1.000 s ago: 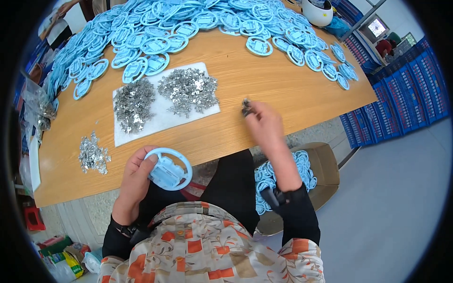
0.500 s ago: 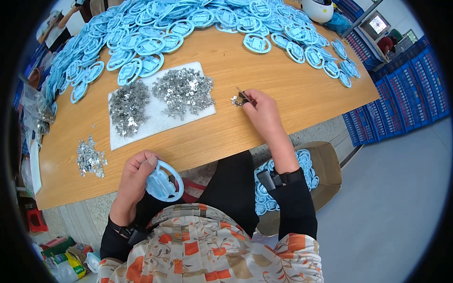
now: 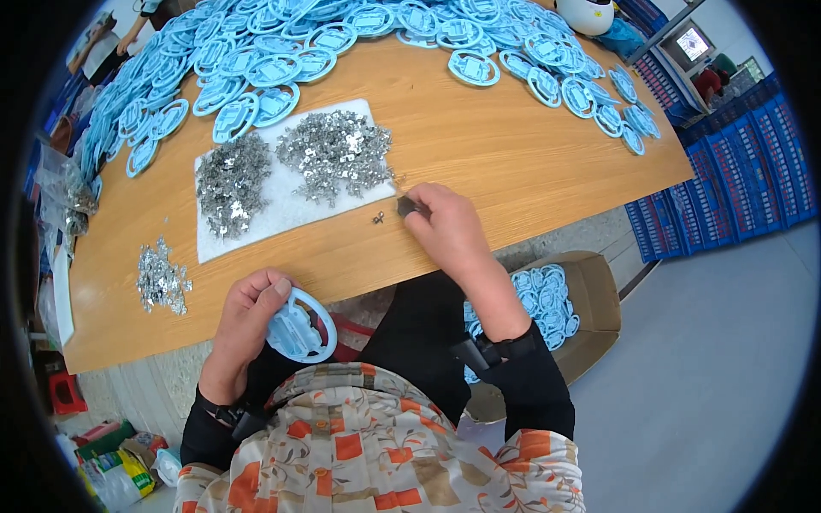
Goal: Assembling small metal decorative pieces into blue plastic circular frames.
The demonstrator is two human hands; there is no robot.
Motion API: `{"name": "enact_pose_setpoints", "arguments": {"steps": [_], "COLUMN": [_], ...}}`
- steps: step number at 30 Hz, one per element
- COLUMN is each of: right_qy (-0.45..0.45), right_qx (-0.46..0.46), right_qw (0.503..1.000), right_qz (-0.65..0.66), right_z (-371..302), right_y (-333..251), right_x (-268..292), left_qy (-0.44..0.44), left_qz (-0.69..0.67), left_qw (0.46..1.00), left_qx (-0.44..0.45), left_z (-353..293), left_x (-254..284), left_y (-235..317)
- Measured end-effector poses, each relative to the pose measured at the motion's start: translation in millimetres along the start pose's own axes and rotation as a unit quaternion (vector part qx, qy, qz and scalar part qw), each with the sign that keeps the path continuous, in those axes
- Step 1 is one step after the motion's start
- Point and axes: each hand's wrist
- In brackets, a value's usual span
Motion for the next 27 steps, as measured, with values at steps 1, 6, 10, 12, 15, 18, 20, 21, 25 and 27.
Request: {"name": "enact_pose_setpoints", "arguments": {"steps": [1, 6, 10, 12, 15, 18, 20, 21, 25, 27], "right_qy": [-0.002, -0.037, -0.064, -0.05, -0.046, -0.062, -0.079, -0.094, -0.074, -0.041], "right_qx": [-0.001, -0.103, -0.109, -0.074, -0.064, -0.064, -0.06, -0.056, -0.032, 0.033], "right_qw": [1.0, 0.97, 0.95, 0.982, 0.969, 0.972, 0.959, 0.943, 0.939, 0.99], "right_qz": [0.0, 0.218, 0.284, 0.164, 0.233, 0.215, 0.266, 0.315, 0.334, 0.127], "right_z": [-0.8, 1.5, -1.5, -3.3, -6.4, -4.9, -7.2, -9.5, -19.0, -23.3], "right_y": [3.0, 6.2, -2.1, -5.8, -8.5, -13.0, -28.7, -35.7, -48.9, -57.7], "right_x": [1.0, 8.3, 7.7, 3.6, -4.8, -7.8, -7.1, -8.4, -18.6, -21.8], "left_qy": [0.001, -0.009, 0.003, -0.022, -0.049, -0.059, -0.056, -0.056, -0.033, -0.008], "left_qz": [-0.001, 0.001, 0.013, 0.023, 0.031, 0.047, 0.072, 0.096, 0.151, 0.174], "left_qw": [1.0, 1.0, 1.0, 0.999, 0.998, 0.997, 0.996, 0.994, 0.987, 0.982], "left_qx": [0.001, 0.016, -0.013, -0.029, -0.007, -0.005, -0.006, -0.009, -0.036, -0.068], "left_z": [-0.1, 4.4, 12.6, 18.8, 24.7, 30.2, 38.4, 40.7, 45.1, 46.3], "left_x": [0.1, -5.3, -17.7, -19.6, -24.2, -29.4, -31.3, -32.8, -39.6, -38.4], "left_y": [0.8, 9.9, 16.1, 13.9, 19.1, 22.5, 22.9, 22.7, 21.0, 14.8]}}
Point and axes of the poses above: each hand's wrist, its own z-axis towards the middle knuckle, its own x-axis out of the back of the hand, y = z × x, and after that the axes turned 3 degrees about -y, right-handed
